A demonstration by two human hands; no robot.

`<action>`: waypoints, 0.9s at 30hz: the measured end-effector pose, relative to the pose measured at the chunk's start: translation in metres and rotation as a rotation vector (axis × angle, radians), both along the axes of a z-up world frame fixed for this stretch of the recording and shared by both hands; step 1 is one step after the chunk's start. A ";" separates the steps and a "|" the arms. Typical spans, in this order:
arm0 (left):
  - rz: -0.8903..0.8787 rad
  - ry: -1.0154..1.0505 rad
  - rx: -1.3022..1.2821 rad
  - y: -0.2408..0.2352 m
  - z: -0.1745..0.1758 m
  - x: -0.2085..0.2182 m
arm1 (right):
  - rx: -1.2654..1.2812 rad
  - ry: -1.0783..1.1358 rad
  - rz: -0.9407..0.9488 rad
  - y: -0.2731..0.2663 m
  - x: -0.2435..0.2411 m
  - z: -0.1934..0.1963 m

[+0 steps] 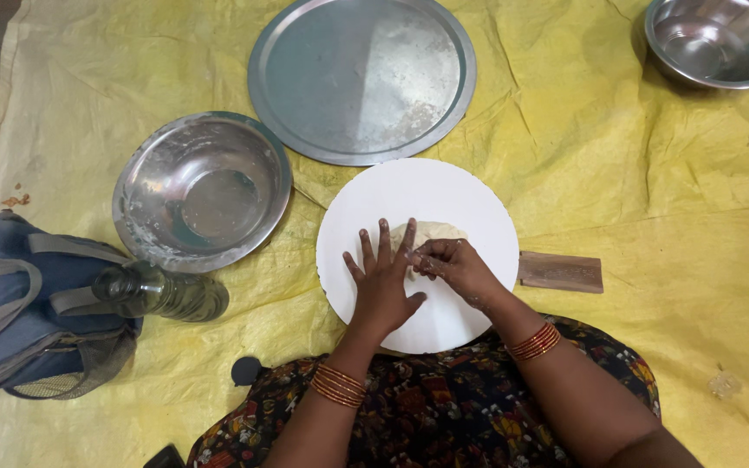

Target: The person kneads a ball of dough by hand on a white circular board placed on a yellow tarp. They repeatedly press, fold, and turn the dough to develop its texture.

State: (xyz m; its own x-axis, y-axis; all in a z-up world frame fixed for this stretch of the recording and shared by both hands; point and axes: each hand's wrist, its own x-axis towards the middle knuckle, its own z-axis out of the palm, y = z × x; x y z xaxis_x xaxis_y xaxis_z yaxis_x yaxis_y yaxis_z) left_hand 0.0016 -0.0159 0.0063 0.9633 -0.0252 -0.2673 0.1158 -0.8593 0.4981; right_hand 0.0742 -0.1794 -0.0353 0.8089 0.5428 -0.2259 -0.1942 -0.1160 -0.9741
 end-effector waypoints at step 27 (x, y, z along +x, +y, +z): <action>0.263 0.063 0.090 0.084 0.032 -0.007 | -1.243 -1.028 0.531 0.078 0.025 -0.021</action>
